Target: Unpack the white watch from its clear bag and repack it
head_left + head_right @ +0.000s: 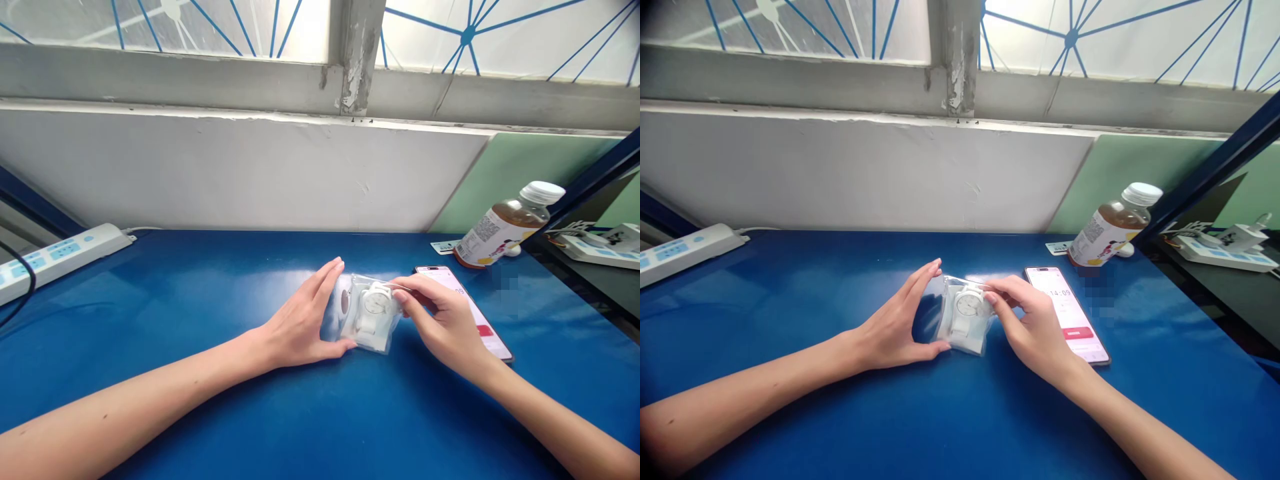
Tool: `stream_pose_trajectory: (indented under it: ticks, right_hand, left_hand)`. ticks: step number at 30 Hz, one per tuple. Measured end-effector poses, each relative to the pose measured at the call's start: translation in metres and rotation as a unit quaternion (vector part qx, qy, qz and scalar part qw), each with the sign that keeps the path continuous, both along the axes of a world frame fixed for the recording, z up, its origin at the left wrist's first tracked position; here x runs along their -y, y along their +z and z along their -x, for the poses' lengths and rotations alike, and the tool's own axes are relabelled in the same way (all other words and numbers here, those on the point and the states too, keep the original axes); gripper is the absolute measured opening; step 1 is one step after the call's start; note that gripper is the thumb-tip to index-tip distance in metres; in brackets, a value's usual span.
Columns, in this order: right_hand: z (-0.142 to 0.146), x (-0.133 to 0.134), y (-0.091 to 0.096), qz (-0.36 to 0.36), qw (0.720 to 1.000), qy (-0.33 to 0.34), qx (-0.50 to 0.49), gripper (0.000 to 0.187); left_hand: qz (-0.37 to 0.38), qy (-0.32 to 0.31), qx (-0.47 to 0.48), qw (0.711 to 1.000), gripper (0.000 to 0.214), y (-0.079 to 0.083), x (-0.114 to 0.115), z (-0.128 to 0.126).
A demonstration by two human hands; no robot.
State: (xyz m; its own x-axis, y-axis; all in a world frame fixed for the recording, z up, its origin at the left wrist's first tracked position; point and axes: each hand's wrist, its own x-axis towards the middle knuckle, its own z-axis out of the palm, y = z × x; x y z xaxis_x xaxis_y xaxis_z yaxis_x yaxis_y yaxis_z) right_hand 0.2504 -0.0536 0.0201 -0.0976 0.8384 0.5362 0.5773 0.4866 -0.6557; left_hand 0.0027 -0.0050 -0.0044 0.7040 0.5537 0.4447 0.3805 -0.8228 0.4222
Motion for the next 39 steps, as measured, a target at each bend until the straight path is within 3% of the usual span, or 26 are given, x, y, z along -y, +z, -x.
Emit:
stream_pose_trajectory:
  ticks: [5,8,14,20,28,39]
  right_hand:
    - [-0.004,-0.004,-0.012,0.034,0.998,0.042,0.042,0.027]
    - [-0.004,-0.005,-0.016,0.054,0.994,0.064,0.065,0.032]
    - [-0.001,0.000,-0.020,0.082,0.973,0.076,0.200,0.047]
    - [-0.003,0.005,-0.018,0.073,0.933,0.119,0.332,0.067]
    - [-0.017,-0.001,-0.011,0.112,0.919,0.151,0.346,0.086]
    - [-0.019,-0.002,-0.010,0.134,0.915,0.154,0.347,0.086]
  left_hand:
    - [-0.041,-0.047,-0.013,0.998,0.108,0.001,-0.002,0.000]
    - [-0.026,-0.058,-0.034,0.997,0.108,0.001,-0.003,0.000]
    - [0.041,-0.026,-0.058,0.997,0.102,0.002,-0.003,-0.002]
    - [0.064,0.001,-0.112,0.992,0.093,0.004,-0.003,-0.005]
    - [0.064,-0.024,-0.176,0.982,0.101,0.008,-0.007,-0.001]
    - [0.058,-0.031,-0.198,0.978,0.106,0.008,-0.009,0.001]
